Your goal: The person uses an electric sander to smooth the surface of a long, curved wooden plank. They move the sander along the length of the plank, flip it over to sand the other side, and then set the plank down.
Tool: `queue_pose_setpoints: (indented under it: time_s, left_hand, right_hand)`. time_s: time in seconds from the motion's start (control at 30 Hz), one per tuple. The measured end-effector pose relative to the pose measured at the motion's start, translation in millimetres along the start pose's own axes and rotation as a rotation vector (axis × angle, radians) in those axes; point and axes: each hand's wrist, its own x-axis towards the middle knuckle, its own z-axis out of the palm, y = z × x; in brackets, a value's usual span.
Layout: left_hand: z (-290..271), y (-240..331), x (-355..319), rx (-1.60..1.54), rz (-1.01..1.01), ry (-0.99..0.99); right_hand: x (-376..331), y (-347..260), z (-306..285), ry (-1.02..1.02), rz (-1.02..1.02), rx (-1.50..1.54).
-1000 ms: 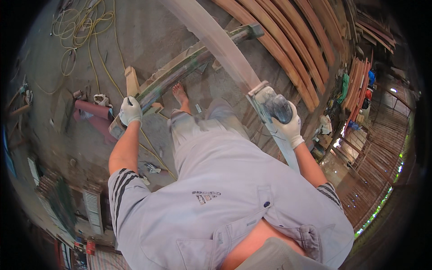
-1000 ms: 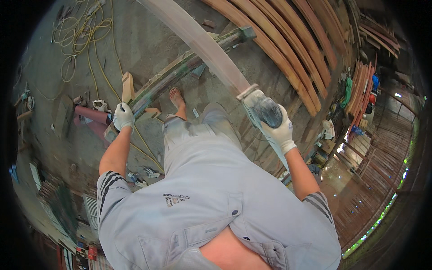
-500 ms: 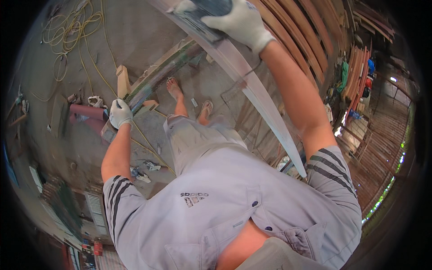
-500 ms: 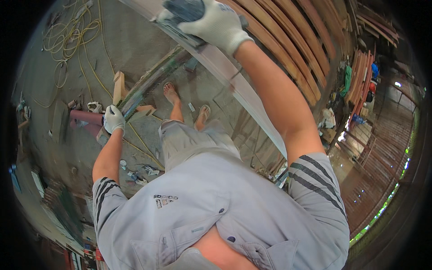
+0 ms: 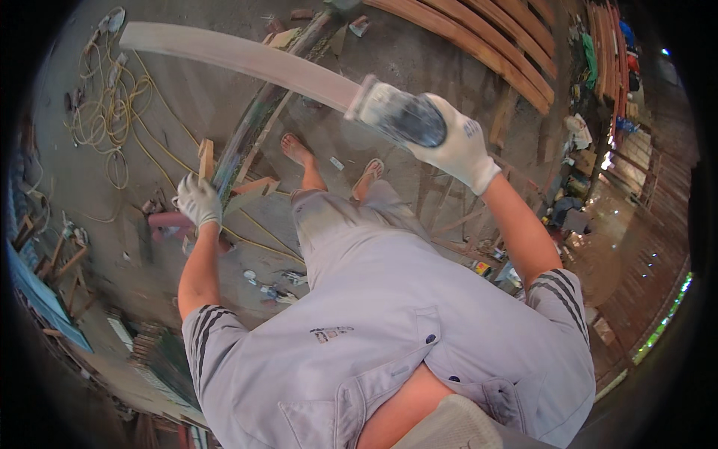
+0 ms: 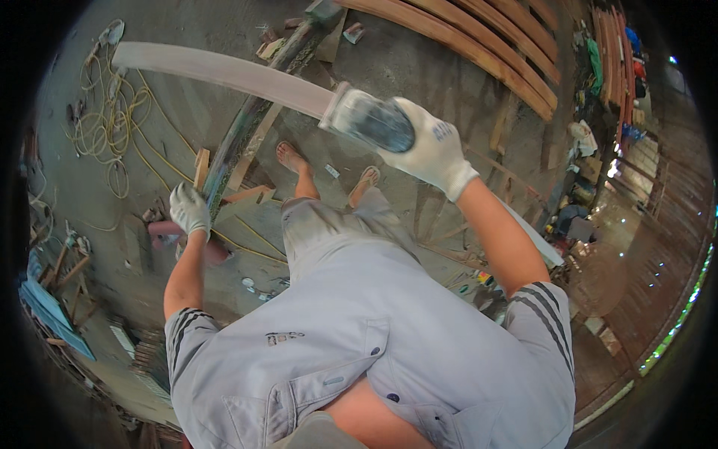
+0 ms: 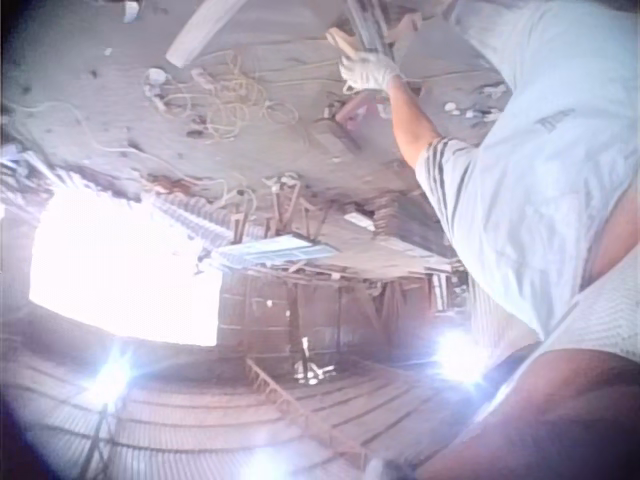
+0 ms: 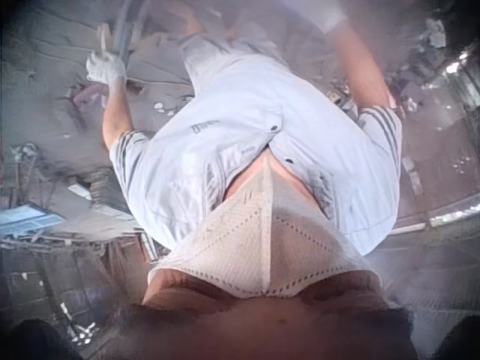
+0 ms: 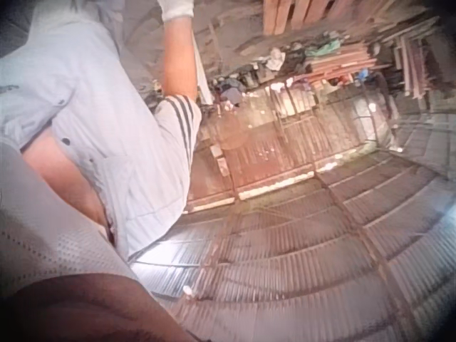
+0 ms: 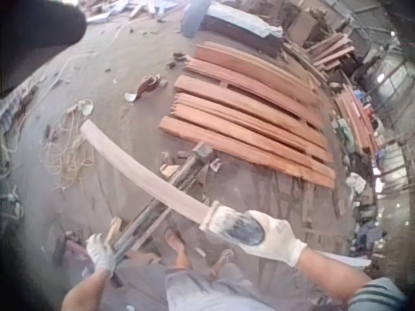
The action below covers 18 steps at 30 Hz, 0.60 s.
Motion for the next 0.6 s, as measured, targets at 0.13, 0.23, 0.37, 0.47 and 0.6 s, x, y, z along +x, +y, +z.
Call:
queue_pose_setpoints:
  time_s: [0.13,0.23,0.37,0.47,0.6]
  left_hand:
    - [-38.4,146.7,28.5,-0.186,0.466,0.132]
    - [-68.7,281.9,27.3,-0.262,0.690,0.169]
    - [-60.1,400.5,-32.5,-0.129,0.869,-0.057]
    - [-43.1,440.9,-100.6,-0.105,0.978,-0.088]
    - [-32.1,500.7,-160.4,-0.160,1.171,-0.150]
  right_hand:
    - [-82.5,64.7,-23.6,0.027,0.147,-0.006]
    - [-144.7,111.0,-40.4,0.068,0.279,0.092]
    - [-217.1,173.5,-65.9,0.116,0.395,0.147]
    - [-272.6,241.4,-61.1,0.303,0.350,0.122]
    - [-327.6,285.2,-68.1,0.310,0.625,0.086]
